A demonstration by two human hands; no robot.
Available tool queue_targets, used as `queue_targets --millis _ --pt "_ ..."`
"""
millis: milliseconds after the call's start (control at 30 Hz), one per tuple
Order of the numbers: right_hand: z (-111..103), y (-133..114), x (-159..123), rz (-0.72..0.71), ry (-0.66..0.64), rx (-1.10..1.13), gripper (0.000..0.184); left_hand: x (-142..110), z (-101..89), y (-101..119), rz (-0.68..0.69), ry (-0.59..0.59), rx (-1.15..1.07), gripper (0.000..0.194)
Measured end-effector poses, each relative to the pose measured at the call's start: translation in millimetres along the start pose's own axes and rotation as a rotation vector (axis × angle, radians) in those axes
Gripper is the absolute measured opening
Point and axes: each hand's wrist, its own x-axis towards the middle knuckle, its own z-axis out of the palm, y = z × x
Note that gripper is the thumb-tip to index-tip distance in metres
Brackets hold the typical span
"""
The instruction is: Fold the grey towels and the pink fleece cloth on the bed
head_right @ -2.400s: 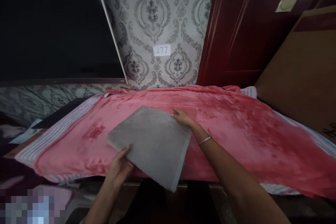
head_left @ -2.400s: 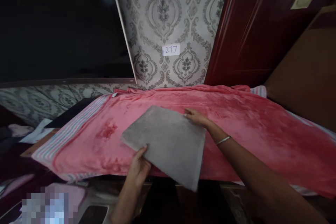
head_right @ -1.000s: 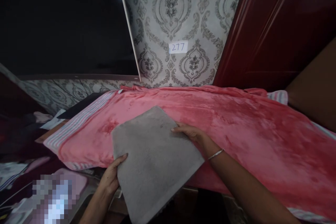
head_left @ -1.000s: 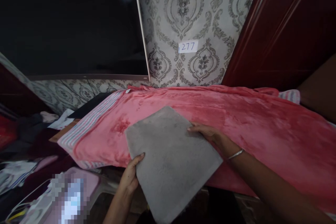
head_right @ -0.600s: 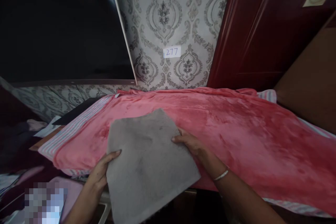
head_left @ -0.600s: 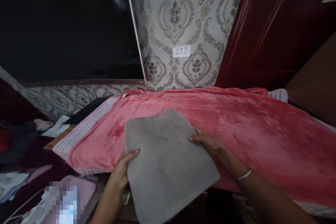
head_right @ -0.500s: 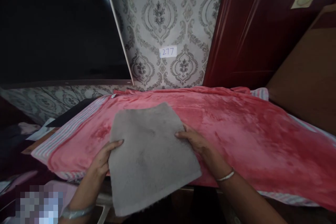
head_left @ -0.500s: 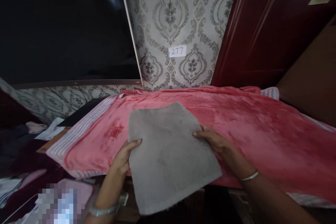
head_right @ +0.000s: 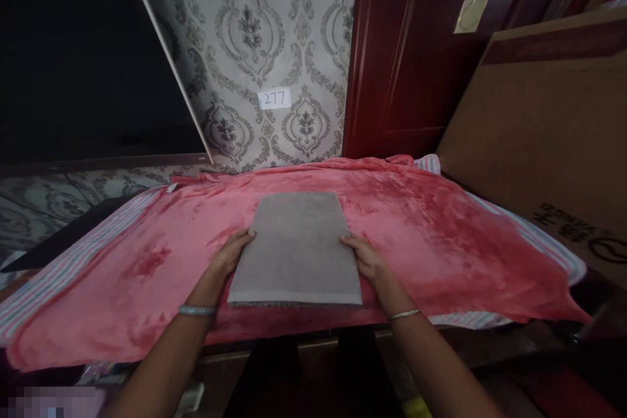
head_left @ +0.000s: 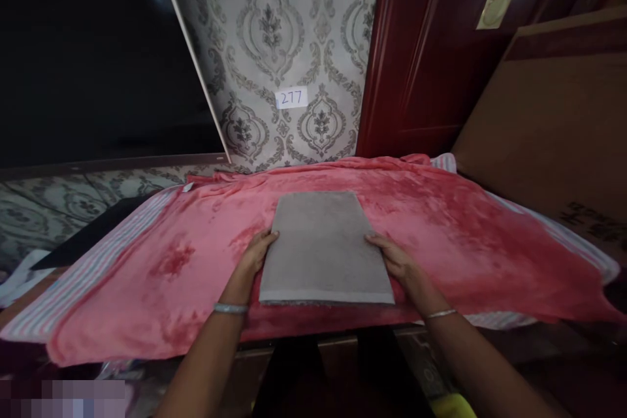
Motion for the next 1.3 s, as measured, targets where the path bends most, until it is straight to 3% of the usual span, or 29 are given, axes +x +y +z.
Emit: queue_targets --millis 367,700,1067,1300 --pt "-1.9 4.7 0.5 -0.094 -0.031 -0.005 0.047 -1.5 -5.8 -2.6 0.022 -0.102 0.059 0.073" --pt "0.0 0.4 -0.2 -0.104 0.014 -0.014 0.035 3.0 -8.1 -5.3 0.042 -0.092 0.08 0.069" --pt "1.6 -0.1 -1.0 -0.118 0.002 0.053 0.041 4.8 -6.4 -4.8 0.052 -0.09 0.069 0.064" --pt "6.0 -0.7 1.1 -0.128 -0.037 0.124 0.04 -9.4 -0.7 9.8 0.1 -0.045 0.173 0.068"
